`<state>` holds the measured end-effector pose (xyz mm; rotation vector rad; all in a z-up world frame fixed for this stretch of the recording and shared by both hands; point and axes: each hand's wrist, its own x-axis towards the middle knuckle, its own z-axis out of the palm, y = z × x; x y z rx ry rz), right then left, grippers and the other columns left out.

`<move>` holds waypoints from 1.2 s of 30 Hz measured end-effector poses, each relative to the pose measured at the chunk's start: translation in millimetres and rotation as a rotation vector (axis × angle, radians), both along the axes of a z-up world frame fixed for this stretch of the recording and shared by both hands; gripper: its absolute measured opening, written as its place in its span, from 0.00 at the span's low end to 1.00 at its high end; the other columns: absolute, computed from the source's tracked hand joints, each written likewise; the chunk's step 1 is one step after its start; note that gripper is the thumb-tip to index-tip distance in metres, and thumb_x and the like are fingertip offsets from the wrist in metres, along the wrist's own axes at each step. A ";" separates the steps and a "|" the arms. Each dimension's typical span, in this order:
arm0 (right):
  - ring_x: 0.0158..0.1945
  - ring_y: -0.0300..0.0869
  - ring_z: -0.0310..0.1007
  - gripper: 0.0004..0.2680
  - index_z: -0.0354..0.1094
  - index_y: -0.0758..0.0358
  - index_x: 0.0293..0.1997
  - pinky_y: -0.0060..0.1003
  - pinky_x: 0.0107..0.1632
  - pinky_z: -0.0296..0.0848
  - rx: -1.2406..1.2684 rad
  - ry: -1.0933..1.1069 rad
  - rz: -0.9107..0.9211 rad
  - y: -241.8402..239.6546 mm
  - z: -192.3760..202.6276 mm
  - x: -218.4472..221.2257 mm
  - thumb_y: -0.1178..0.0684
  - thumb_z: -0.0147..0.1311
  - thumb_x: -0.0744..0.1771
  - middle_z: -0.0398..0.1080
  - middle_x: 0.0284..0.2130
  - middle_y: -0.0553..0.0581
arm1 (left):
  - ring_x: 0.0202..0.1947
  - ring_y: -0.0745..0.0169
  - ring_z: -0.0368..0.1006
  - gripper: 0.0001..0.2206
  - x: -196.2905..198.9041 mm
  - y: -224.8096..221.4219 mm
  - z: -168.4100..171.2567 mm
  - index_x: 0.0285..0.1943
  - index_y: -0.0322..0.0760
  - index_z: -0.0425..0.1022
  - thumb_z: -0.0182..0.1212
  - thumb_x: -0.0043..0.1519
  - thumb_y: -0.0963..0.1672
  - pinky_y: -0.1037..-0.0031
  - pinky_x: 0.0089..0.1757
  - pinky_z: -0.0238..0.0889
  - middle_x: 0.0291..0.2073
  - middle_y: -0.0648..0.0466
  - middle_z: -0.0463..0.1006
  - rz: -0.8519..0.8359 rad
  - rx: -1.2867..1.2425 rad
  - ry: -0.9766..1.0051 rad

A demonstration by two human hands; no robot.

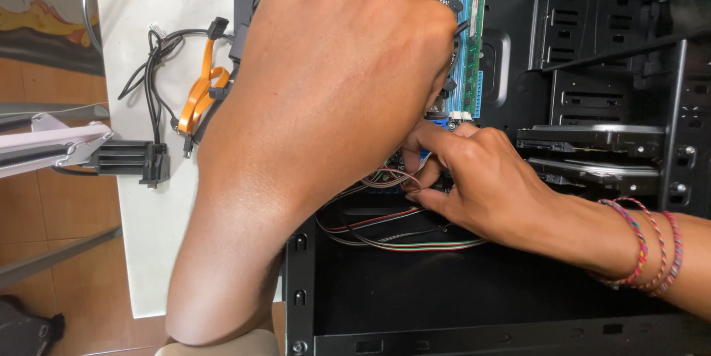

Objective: Repairing a computer by cleaning and reconnecting internal cables.

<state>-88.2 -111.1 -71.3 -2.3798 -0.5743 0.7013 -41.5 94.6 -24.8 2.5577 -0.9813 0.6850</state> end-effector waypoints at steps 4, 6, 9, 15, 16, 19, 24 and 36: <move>0.28 0.41 0.83 0.10 0.68 0.62 0.37 0.38 0.41 0.77 0.033 -0.039 0.051 -2.2 -2.3 -1.6 0.61 0.66 0.58 0.77 0.25 0.49 | 0.23 0.51 0.74 0.07 0.2 -1.1 0.4 0.16 0.40 0.76 0.67 0.44 0.45 0.65 0.31 0.63 0.14 0.46 0.73 -0.001 -0.005 0.009; 0.28 0.48 0.77 0.14 0.68 0.63 0.44 0.44 0.42 0.72 0.041 -0.134 0.135 0.6 0.6 -1.1 0.62 0.65 0.58 0.75 0.24 0.51 | 0.22 0.50 0.73 0.07 0.6 -1.3 2.5 0.16 0.39 0.76 0.67 0.43 0.44 0.64 0.31 0.63 0.13 0.46 0.72 -0.003 -0.012 0.041; 0.28 0.50 0.75 0.14 0.68 0.61 0.45 0.45 0.43 0.71 0.024 -0.153 0.171 -0.6 -0.2 -1.1 0.60 0.65 0.58 0.76 0.24 0.51 | 0.22 0.48 0.72 0.07 0.4 -0.3 2.9 0.16 0.39 0.77 0.67 0.43 0.45 0.64 0.32 0.63 0.13 0.45 0.72 -0.015 -0.029 0.049; 0.30 0.57 0.75 0.21 0.71 0.63 0.52 0.49 0.42 0.72 0.022 -0.204 0.296 -5.8 6.3 8.5 0.57 0.68 0.55 0.77 0.24 0.55 | 0.22 0.47 0.72 0.06 -0.3 0.2 2.5 0.17 0.39 0.77 0.67 0.43 0.45 0.64 0.37 0.65 0.14 0.45 0.72 -0.031 -0.046 0.032; 0.30 0.57 0.75 0.21 0.71 0.63 0.52 0.49 0.42 0.72 0.025 -0.203 0.299 -3.8 9.7 10.2 0.57 0.68 0.55 0.77 0.24 0.55 | 0.22 0.47 0.72 0.06 -0.2 0.7 1.8 0.17 0.39 0.77 0.67 0.43 0.45 0.64 0.37 0.65 0.14 0.45 0.72 -0.028 -0.043 0.033; 0.32 0.54 0.78 0.12 0.76 0.63 0.40 0.48 0.40 0.74 -0.018 -0.177 0.298 2.9 19.3 12.9 0.57 0.66 0.56 0.78 0.26 0.57 | 0.23 0.46 0.72 0.07 -0.6 1.1 0.9 0.17 0.38 0.78 0.66 0.44 0.45 0.64 0.37 0.65 0.14 0.45 0.72 -0.021 -0.044 0.021; 0.30 0.55 0.77 0.06 0.79 0.61 0.31 0.48 0.39 0.74 -0.094 -0.109 0.281 4.9 19.1 12.0 0.54 0.66 0.56 0.77 0.25 0.59 | 0.23 0.46 0.72 0.07 0.3 -0.4 1.9 0.18 0.37 0.78 0.66 0.45 0.44 0.64 0.38 0.65 0.15 0.44 0.73 -0.002 -0.025 -0.004; 0.27 0.58 0.73 0.06 0.74 0.62 0.25 0.51 0.34 0.66 -0.120 -0.217 0.370 4.1 15.7 8.0 0.53 0.67 0.57 0.73 0.22 0.61 | 0.21 0.45 0.71 0.04 1.1 -0.5 9.2 0.18 0.41 0.79 0.68 0.43 0.43 0.63 0.39 0.63 0.16 0.45 0.74 -0.068 -0.071 0.096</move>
